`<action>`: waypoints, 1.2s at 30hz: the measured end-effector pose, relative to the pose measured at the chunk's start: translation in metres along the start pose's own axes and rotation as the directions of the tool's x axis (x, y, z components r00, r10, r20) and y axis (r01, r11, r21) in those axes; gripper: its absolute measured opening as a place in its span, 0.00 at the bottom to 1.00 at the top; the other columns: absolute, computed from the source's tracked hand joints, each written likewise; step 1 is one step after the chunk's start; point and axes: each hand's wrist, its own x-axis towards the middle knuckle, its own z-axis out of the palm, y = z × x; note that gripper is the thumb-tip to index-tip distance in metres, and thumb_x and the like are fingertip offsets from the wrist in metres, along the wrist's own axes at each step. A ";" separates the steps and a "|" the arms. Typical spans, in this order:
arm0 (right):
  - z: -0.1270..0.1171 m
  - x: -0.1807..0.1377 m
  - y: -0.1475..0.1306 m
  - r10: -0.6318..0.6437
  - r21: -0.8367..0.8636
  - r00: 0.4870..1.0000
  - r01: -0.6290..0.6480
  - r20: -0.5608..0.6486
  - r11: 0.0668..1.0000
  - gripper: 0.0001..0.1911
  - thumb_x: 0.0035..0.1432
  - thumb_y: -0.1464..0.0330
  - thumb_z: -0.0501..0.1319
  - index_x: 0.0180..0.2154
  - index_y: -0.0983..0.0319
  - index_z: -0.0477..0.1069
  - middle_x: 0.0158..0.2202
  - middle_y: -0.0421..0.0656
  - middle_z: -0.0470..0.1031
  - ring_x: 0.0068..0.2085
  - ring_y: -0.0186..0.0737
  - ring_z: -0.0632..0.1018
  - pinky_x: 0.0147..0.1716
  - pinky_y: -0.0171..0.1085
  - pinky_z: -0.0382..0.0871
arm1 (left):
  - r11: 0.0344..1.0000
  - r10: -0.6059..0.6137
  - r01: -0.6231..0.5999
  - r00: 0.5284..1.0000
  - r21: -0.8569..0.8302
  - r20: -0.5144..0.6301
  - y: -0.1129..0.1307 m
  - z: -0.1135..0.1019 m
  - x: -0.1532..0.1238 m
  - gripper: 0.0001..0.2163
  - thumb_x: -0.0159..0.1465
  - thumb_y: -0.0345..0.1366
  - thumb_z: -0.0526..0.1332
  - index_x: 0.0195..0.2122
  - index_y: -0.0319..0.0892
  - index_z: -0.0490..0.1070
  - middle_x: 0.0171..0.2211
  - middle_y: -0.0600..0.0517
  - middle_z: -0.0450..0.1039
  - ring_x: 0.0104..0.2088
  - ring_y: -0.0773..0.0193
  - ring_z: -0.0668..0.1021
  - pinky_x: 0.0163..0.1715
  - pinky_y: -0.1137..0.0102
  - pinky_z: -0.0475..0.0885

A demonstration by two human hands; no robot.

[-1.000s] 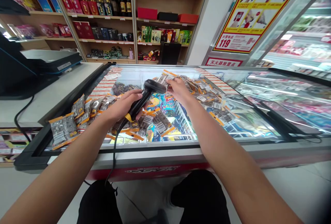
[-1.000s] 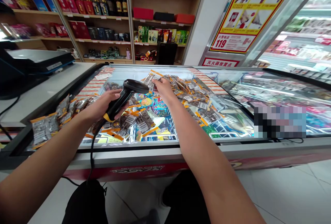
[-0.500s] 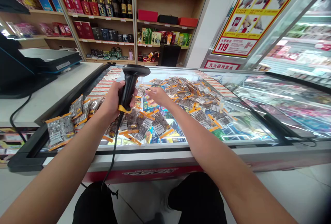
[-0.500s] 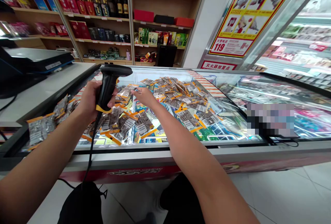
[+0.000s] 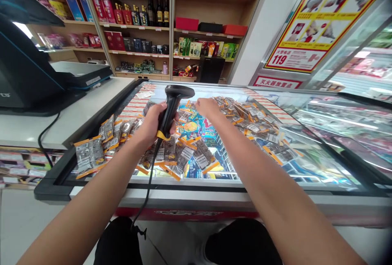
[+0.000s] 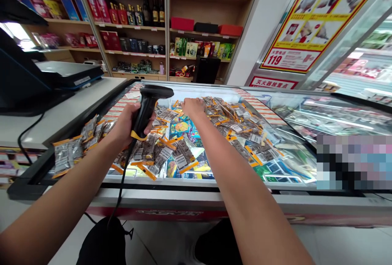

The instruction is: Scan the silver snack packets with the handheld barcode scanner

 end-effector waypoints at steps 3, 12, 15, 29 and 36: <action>-0.011 0.001 -0.006 -0.011 0.018 0.995 0.009 0.100 1.000 0.04 0.63 0.69 0.69 0.39 0.63 0.82 0.46 0.60 0.84 0.54 0.66 0.81 0.58 0.57 0.69 | 1.000 0.009 -0.009 0.999 -0.007 0.034 -0.002 -0.001 0.000 0.18 0.64 0.52 0.61 0.39 0.41 0.69 0.29 0.52 0.76 0.15 0.70 0.71 0.14 0.73 0.63; -0.046 -0.025 0.010 0.049 0.099 0.963 -0.078 0.263 0.992 0.14 0.50 0.69 0.79 0.36 0.63 0.78 0.37 0.51 0.82 0.40 0.54 0.83 0.44 0.48 0.77 | 1.000 0.002 -0.002 0.999 -0.003 0.037 0.000 -0.002 -0.001 0.18 0.64 0.51 0.61 0.42 0.41 0.69 0.30 0.52 0.76 0.16 0.68 0.72 0.13 0.73 0.64; -0.048 -0.046 0.015 0.123 0.453 0.968 -0.212 0.218 0.866 0.15 0.56 0.70 0.75 0.43 0.62 0.75 0.35 0.45 0.79 0.35 0.45 0.81 0.40 0.43 0.78 | 1.000 -0.006 0.005 0.998 0.008 0.059 0.000 -0.001 -0.002 0.17 0.63 0.51 0.61 0.42 0.42 0.68 0.28 0.53 0.76 0.15 0.68 0.72 0.12 0.73 0.64; -0.060 -0.071 0.004 0.195 0.923 0.951 -0.287 0.241 0.257 0.10 0.74 0.67 0.60 0.37 0.60 0.68 0.28 0.40 0.76 0.23 0.35 0.78 0.30 0.36 0.77 | 0.973 -0.135 0.089 0.968 0.215 0.211 -0.007 -0.008 -0.006 0.13 0.67 0.47 0.58 0.39 0.42 0.68 0.31 0.50 0.78 0.16 0.66 0.74 0.15 0.71 0.65; -0.054 -0.066 0.011 0.220 0.902 0.945 -0.303 0.243 0.309 0.10 0.74 0.65 0.60 0.37 0.59 0.67 0.28 0.41 0.76 0.25 0.38 0.80 0.29 0.37 0.77 | 0.953 -0.212 0.172 0.967 0.250 0.143 -0.005 -0.004 -0.010 0.14 0.65 0.48 0.60 0.40 0.42 0.68 0.29 0.50 0.78 0.16 0.65 0.73 0.15 0.71 0.64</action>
